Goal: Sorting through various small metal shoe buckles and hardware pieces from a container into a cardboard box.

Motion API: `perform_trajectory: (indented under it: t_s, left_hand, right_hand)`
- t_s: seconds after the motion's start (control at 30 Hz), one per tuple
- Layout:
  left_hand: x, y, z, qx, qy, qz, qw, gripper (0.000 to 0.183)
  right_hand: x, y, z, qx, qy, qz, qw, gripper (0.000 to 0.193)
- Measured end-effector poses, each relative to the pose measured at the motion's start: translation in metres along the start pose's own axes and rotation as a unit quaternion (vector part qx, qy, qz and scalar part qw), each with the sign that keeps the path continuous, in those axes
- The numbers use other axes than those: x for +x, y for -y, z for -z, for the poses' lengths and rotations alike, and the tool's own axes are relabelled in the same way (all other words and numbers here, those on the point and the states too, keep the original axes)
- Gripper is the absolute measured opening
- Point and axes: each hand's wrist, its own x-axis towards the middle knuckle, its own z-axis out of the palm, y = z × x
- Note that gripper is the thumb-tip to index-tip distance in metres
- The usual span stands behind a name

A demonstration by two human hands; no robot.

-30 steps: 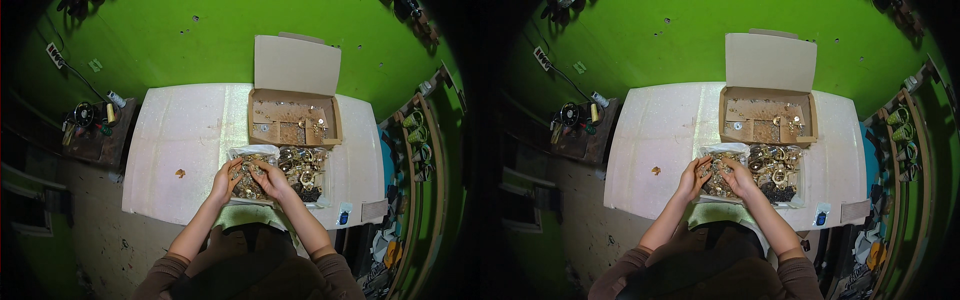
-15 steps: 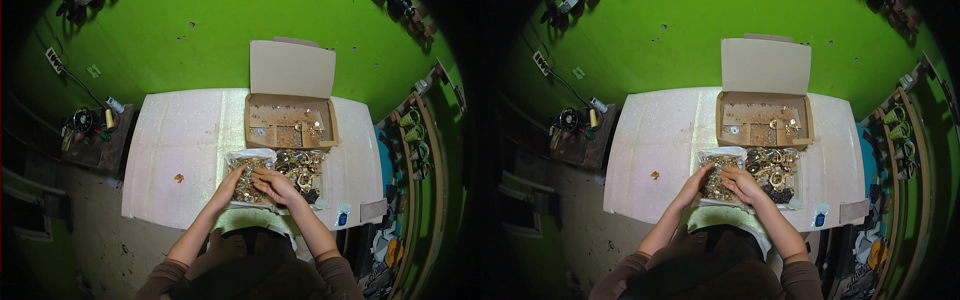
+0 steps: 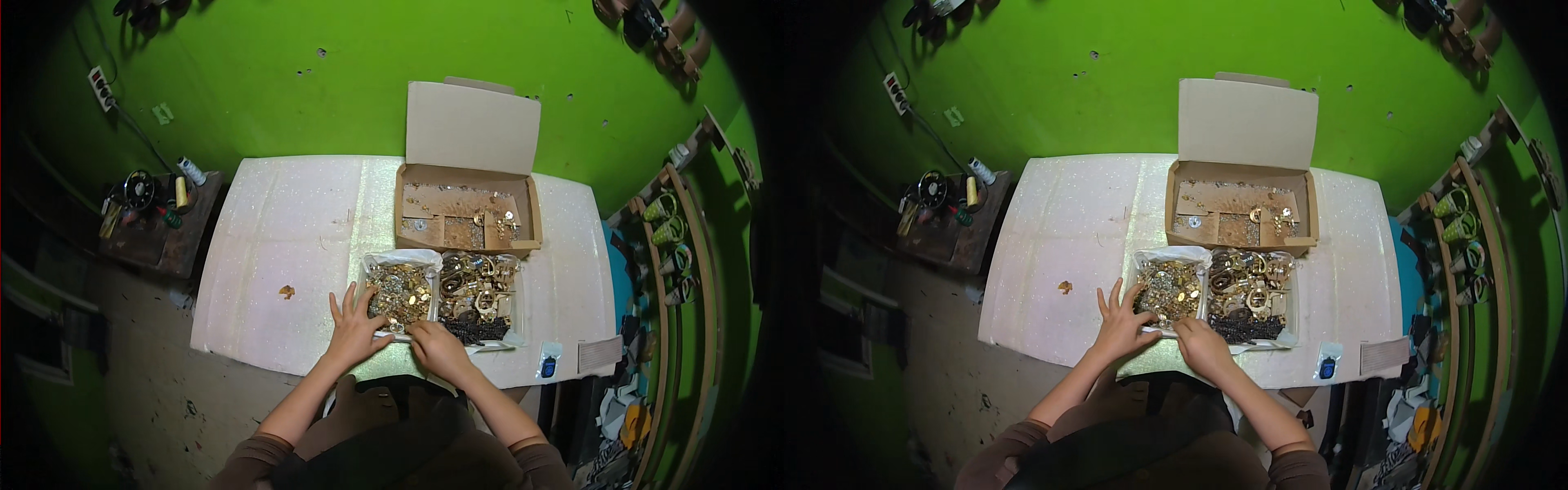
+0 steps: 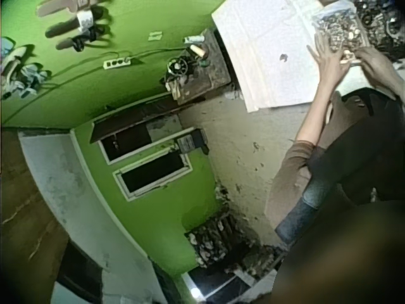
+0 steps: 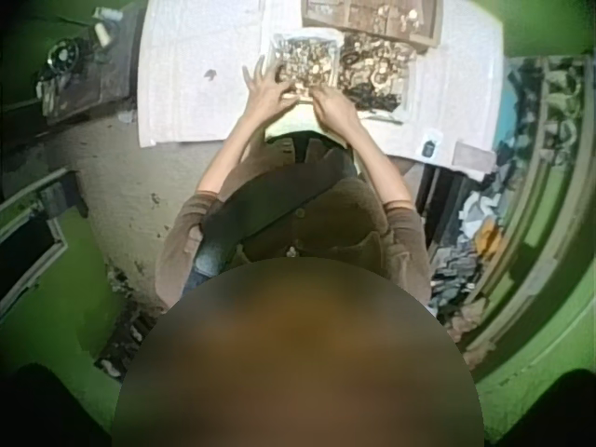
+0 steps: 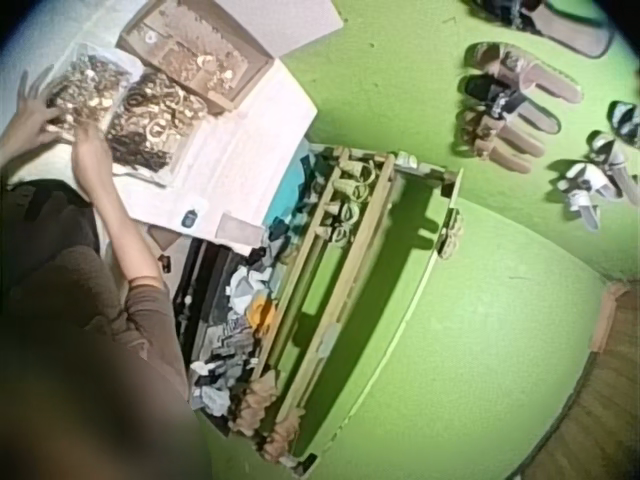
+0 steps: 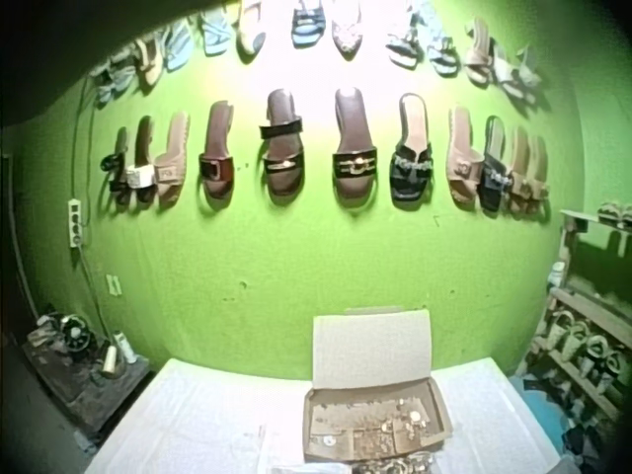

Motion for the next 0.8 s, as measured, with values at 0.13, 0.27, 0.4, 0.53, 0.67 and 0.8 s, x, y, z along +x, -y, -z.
perform_trajectory:
  t_s: [0.13, 0.27, 0.4, 0.53, 0.67, 0.8]
  left_hand:
    - [-0.010, 0.003, -0.010, -0.010, -0.045, -0.034, 0.998, 0.024]
    - [-0.013, 0.000, -0.015, 0.039, -0.047, -0.044, 0.997, 0.022]
    - [-0.020, -0.005, -0.027, 0.065, -0.109, -0.057, 0.990, 0.018]
    - [-0.028, -0.008, -0.048, 0.081, -0.124, -0.054, 0.987, 0.015]
    - [-0.027, -0.015, -0.051, 0.097, -0.143, -0.025, 0.985, 0.012]
    - [-0.027, -0.018, -0.053, 0.087, -0.152, -0.016, 0.984, 0.009]
  right_hand:
    - [-0.005, -0.008, -0.017, -0.097, 0.005, 0.021, 0.995, 0.023]
    - [-0.004, 0.004, -0.017, -0.134, 0.019, 0.034, 0.990, 0.011]
    - [-0.009, 0.007, -0.015, -0.120, -0.074, 0.072, 0.987, 0.018]
    - [-0.016, -0.007, -0.030, -0.171, -0.103, 0.111, 0.973, 0.021]
    - [-0.013, -0.017, -0.036, -0.194, -0.096, 0.116, 0.970, 0.019]
    - [-0.017, -0.019, -0.038, -0.167, -0.118, 0.123, 0.971, 0.014]
